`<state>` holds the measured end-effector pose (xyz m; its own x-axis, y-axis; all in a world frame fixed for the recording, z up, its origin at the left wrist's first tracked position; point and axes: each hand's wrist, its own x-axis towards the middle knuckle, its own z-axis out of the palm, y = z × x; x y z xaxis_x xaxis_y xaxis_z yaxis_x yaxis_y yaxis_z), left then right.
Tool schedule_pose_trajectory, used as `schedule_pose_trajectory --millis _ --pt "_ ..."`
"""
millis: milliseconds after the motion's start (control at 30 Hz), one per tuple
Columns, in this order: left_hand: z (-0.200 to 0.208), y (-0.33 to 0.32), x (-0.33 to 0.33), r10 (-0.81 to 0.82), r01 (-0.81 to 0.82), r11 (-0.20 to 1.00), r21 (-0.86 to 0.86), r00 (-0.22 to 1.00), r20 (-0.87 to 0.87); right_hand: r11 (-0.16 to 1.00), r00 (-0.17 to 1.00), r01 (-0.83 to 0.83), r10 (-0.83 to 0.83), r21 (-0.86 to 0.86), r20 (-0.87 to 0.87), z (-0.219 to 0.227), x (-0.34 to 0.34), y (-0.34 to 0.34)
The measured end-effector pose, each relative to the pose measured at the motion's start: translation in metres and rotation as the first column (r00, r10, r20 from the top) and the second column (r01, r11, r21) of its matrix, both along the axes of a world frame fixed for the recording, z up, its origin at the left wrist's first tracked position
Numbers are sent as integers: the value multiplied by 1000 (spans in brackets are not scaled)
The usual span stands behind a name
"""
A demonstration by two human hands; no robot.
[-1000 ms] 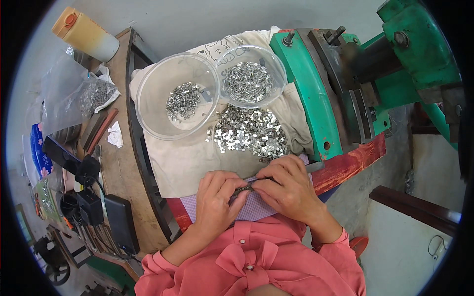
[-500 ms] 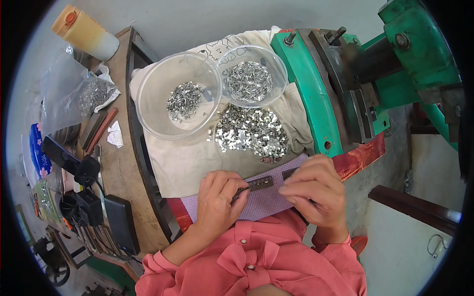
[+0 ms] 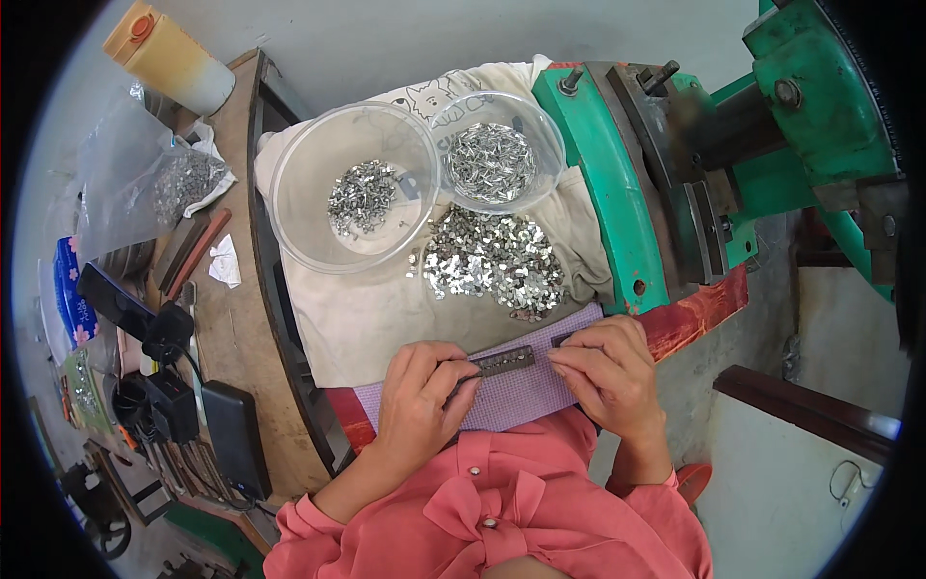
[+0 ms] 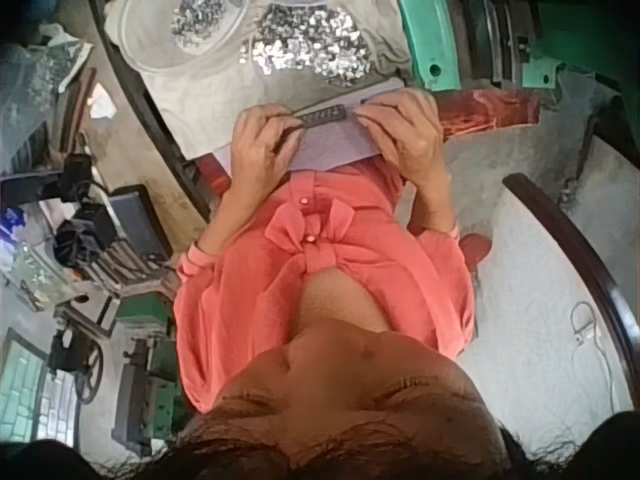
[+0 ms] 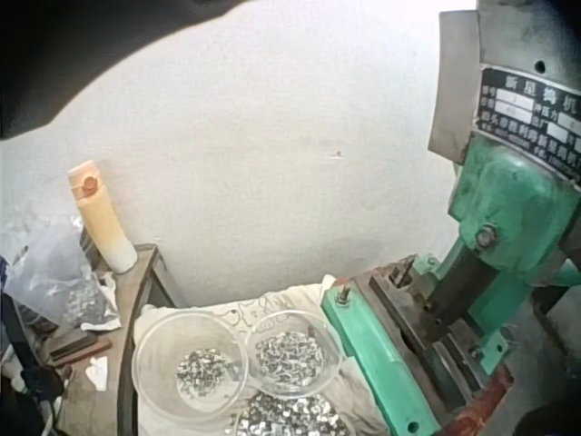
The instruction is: The person picks up small silver metal pieces from a pile and places them into a long rectangular metal tray. They then move the tray to a green machine, operate a lever to process the contents, and return the tray to the table to continue filling it with more metal pieces.
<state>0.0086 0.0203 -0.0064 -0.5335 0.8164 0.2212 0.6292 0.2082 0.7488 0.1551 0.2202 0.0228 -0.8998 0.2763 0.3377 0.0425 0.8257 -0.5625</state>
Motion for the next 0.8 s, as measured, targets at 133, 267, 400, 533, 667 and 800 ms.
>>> schedule_pose_trajectory --millis 133,267,400,533,667,800 --pt "0 0 0 10 -9 1000 -1 1000 30 1000 1000 21 -21 7 -2 -6 2 -6" --pt "0 -2 0 25 -25 1000 -1 998 58 999 1000 -8 9 41 -21 -8 -2 -17" --pt "0 -4 -2 3 -3 1000 2 1000 24 984 995 -93 95 149 -5 -12 -7 -27" --pt "1 -9 -2 29 -30 1000 9 999 38 962 989 -151 149 230 26 -17 -15 -33" --pt "4 -15 -5 29 -29 1000 -4 1000 8 949 984 -172 154 264 89 -15 -23 -36" --pt "5 -17 -8 8 -9 1000 -13 999 -43 948 987 -144 115 285 115 -14 -25 -37"
